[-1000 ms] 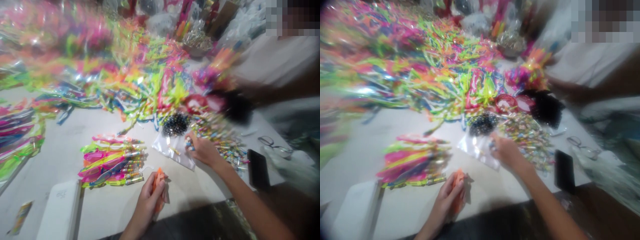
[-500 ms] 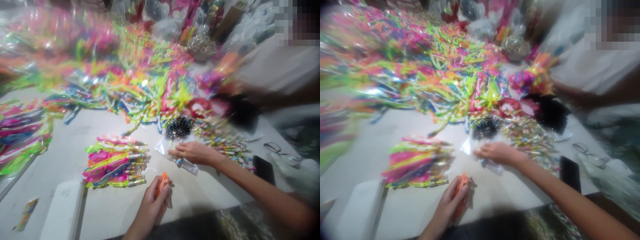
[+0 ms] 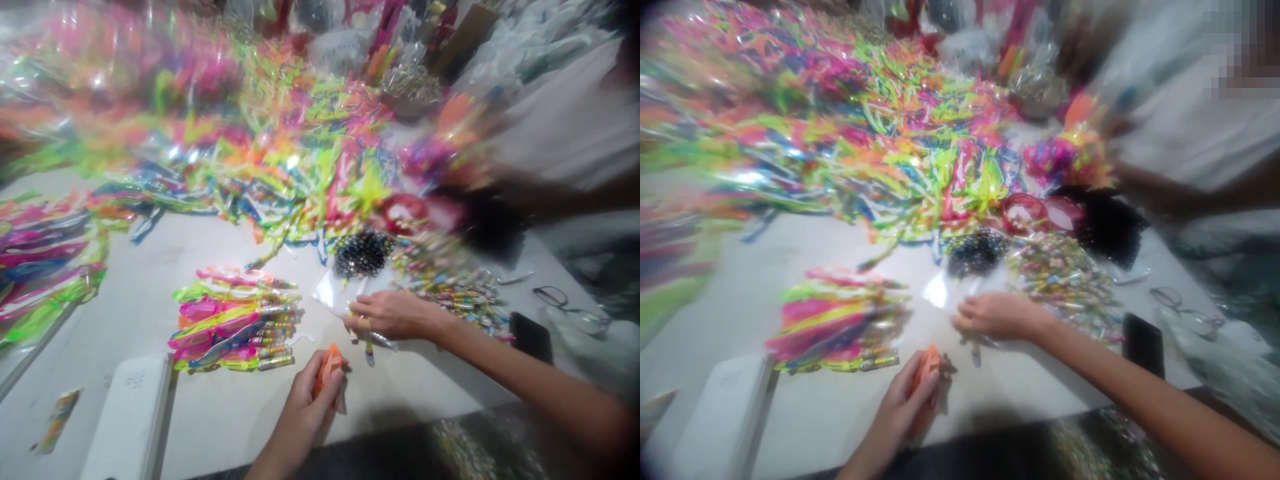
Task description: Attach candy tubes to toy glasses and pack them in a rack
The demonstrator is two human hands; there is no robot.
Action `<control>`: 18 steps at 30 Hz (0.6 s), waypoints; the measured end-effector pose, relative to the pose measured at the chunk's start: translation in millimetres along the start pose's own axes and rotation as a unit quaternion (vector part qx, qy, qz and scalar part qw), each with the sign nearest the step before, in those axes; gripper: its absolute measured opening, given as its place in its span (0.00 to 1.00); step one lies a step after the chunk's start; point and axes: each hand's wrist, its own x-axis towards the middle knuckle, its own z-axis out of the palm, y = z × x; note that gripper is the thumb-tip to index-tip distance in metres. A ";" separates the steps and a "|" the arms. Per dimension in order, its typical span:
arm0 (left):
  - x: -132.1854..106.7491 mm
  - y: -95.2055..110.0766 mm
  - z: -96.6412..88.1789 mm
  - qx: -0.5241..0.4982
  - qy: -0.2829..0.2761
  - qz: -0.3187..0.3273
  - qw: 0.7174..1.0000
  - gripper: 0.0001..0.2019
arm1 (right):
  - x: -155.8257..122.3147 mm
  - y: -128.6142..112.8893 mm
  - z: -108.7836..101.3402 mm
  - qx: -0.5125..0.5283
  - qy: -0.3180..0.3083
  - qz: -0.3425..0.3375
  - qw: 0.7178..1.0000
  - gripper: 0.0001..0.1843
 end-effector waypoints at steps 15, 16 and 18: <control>-1.4 3.6 2.5 0.007 -0.011 0.017 1.000 0.19 | 52.5 -7.3 -14.8 0.124 0.052 0.543 0.829 0.25; -1.7 3.9 2.7 0.006 -0.012 0.015 1.000 0.20 | 60.0 -7.4 -17.0 0.126 0.045 0.552 0.823 0.25; -2.5 5.4 3.1 0.006 -0.013 0.011 1.000 0.20 | 73.6 -7.3 -20.3 0.131 0.033 0.561 0.817 0.25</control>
